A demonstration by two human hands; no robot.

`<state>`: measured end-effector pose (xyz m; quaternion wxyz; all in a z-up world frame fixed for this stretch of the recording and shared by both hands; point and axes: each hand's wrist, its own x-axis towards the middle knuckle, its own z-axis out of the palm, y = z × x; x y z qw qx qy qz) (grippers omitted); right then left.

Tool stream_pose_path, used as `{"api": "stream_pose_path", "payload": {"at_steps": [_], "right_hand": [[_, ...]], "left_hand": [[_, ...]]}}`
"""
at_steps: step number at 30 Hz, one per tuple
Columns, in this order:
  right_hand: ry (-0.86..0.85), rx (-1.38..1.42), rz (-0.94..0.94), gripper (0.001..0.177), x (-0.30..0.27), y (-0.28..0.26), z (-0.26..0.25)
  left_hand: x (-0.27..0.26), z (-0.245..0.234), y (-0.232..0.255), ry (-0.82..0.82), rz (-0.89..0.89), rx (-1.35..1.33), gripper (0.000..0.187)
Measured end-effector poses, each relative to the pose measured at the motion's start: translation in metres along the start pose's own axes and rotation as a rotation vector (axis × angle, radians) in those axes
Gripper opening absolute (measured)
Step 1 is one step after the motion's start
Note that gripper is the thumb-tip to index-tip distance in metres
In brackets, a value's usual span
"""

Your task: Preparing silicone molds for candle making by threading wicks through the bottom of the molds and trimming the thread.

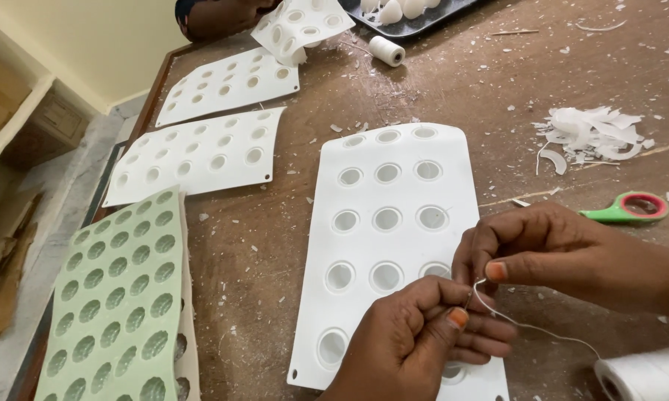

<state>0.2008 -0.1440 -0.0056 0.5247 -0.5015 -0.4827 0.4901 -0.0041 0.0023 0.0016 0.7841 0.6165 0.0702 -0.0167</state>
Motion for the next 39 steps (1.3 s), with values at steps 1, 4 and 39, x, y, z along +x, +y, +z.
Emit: {"api": "stream_pose_path", "payload": {"at_steps": [1, 4, 39], "right_hand": [[-0.001, 0.0, 0.0, 0.026, -0.001, 0.002, -0.002], [0.009, 0.026, 0.074, 0.023, -0.003, 0.006, -0.006], [0.133, -0.774, 0.155, 0.026, -0.034, -0.046, -0.068]], "left_hand": [[-0.001, -0.001, 0.003, 0.001, 0.0, 0.0, 0.026], [-0.003, -0.004, 0.009, 0.026, -0.054, 0.017, 0.027], [-0.001, -0.029, 0.012, 0.348, 0.058, 0.574, 0.026]]}}
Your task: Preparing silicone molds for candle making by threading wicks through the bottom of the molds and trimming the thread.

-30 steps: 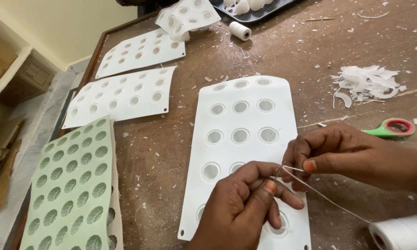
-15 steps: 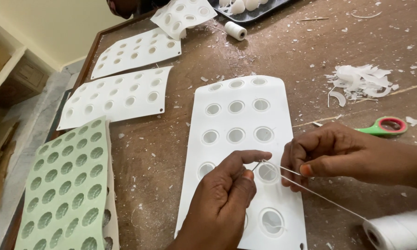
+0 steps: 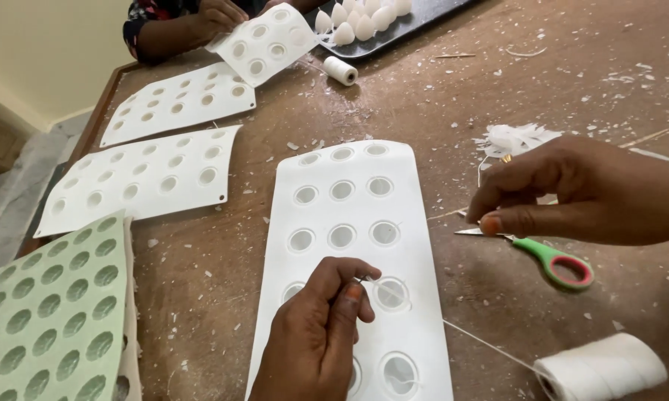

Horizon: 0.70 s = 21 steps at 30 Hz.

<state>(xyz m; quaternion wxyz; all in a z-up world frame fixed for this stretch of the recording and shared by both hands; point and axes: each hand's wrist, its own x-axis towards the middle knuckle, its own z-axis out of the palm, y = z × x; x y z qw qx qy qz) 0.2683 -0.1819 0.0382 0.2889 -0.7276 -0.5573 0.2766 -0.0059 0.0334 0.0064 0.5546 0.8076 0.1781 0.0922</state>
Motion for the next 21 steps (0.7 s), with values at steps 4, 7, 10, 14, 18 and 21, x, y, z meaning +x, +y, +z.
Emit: {"api": "stream_pose_path", "payload": {"at_steps": [4, 7, 10, 14, 18, 21], "right_hand": [[-0.2, -0.41, 0.695, 0.026, 0.008, -0.083, 0.014], [-0.391, -0.227, 0.259, 0.028, 0.001, -0.053, 0.025], [-0.544, -0.266, 0.428, 0.028, 0.001, -0.073, 0.025], [-0.668, -0.346, 0.363, 0.043, -0.013, -0.066, 0.024], [-0.624, -0.439, 0.229, 0.042, -0.039, -0.084, 0.031], [-0.461, -0.306, 0.051, 0.038, -0.066, -0.051, 0.047]], "left_hand": [[0.002, -0.001, 0.0, 0.042, 0.176, -0.007, 0.024], [0.0, -0.001, 0.001, 0.057, 0.177, 0.01, 0.024], [-0.001, 0.0, 0.004, 0.021, 0.055, -0.003, 0.026], [0.0, -0.004, 0.002, 0.036, 0.015, 0.046, 0.026], [0.014, -0.003, -0.041, 0.042, -0.058, -0.006, 0.019], [0.02, -0.003, -0.053, 0.054, -0.162, -0.019, 0.016]]}}
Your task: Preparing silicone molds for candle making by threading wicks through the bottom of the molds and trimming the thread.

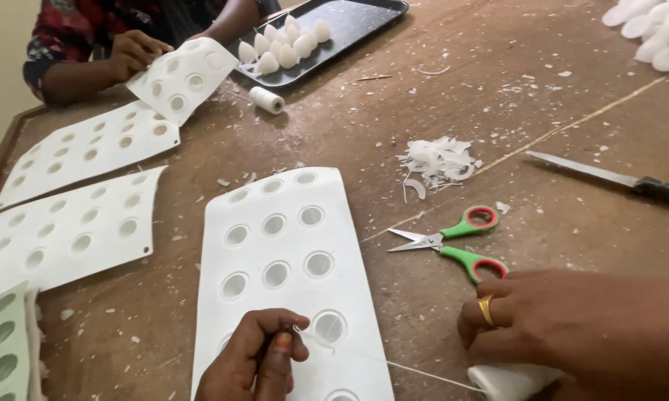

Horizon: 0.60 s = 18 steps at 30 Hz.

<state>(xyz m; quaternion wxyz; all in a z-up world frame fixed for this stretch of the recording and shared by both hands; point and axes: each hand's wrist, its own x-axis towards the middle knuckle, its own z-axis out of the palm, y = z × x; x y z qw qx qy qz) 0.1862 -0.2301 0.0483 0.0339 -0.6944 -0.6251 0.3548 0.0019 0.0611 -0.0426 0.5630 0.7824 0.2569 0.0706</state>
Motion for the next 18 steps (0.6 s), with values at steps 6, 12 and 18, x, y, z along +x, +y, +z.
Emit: {"api": "stream_pose_path", "payload": {"at_steps": [6, 12, 18], "right_hand": [[-0.001, 0.001, 0.202, 0.048, -0.005, 0.007, 0.017], [0.027, -0.213, 0.219, 0.061, 0.01, 0.07, 0.007], [-0.167, -0.078, 0.69, 0.079, 0.03, 0.003, -0.038]], "left_hand": [[-0.009, 0.003, 0.013, -0.002, 0.15, 0.062, 0.02], [-0.025, 0.0, 0.06, 0.041, 0.196, 0.041, 0.025], [-0.021, -0.007, 0.046, 0.051, 0.193, -0.018, 0.023]]}}
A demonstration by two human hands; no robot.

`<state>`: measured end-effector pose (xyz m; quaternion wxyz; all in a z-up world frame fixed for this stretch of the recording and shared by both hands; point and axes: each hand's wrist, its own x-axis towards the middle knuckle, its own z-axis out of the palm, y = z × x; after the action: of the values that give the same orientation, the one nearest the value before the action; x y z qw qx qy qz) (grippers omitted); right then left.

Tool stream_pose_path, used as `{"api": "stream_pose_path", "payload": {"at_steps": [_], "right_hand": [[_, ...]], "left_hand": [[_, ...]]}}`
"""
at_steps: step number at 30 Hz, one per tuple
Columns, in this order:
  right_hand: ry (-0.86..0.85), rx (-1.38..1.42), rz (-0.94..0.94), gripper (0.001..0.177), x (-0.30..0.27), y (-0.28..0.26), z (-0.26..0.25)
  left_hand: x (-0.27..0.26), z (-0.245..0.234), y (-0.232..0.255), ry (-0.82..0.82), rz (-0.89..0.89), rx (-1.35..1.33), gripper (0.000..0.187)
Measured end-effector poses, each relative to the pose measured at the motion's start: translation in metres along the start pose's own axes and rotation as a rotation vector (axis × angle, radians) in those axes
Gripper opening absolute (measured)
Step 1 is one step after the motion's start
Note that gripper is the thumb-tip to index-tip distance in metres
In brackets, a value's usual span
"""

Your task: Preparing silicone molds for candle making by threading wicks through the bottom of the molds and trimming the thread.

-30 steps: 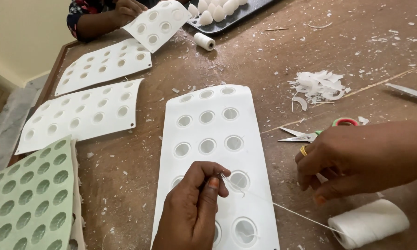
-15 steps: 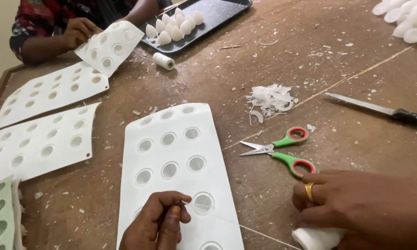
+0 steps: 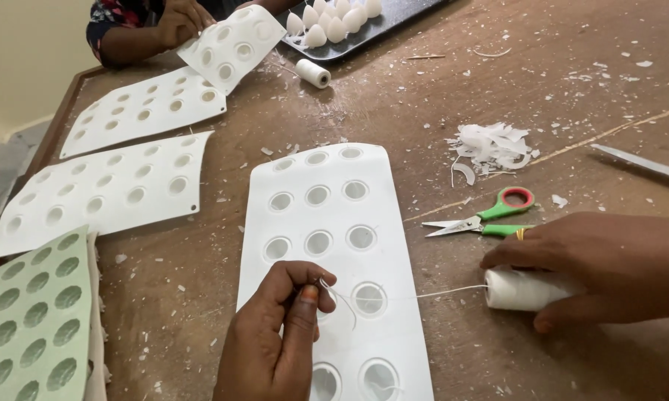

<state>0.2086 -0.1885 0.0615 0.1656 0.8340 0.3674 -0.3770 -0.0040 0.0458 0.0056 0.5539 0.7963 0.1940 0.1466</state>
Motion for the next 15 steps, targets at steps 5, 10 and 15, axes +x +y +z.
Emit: {"api": "stream_pose_path", "payload": {"at_steps": [5, 10, 15], "right_hand": [[0.091, -0.025, -0.06, 0.083, 0.019, 0.042, 0.015], [0.56, 0.114, -0.125, 0.058, 0.045, 0.144, 0.015], [0.622, 0.102, -0.04, 0.037, 0.051, 0.147, 0.003]], "left_hand": [[0.0, 0.001, -0.004, -0.005, -0.003, 0.007, 0.021], [0.002, 0.002, 0.016, 0.015, -0.024, 0.068, 0.023], [0.002, 0.003, 0.01, -0.006, 0.002, 0.006, 0.024]]}}
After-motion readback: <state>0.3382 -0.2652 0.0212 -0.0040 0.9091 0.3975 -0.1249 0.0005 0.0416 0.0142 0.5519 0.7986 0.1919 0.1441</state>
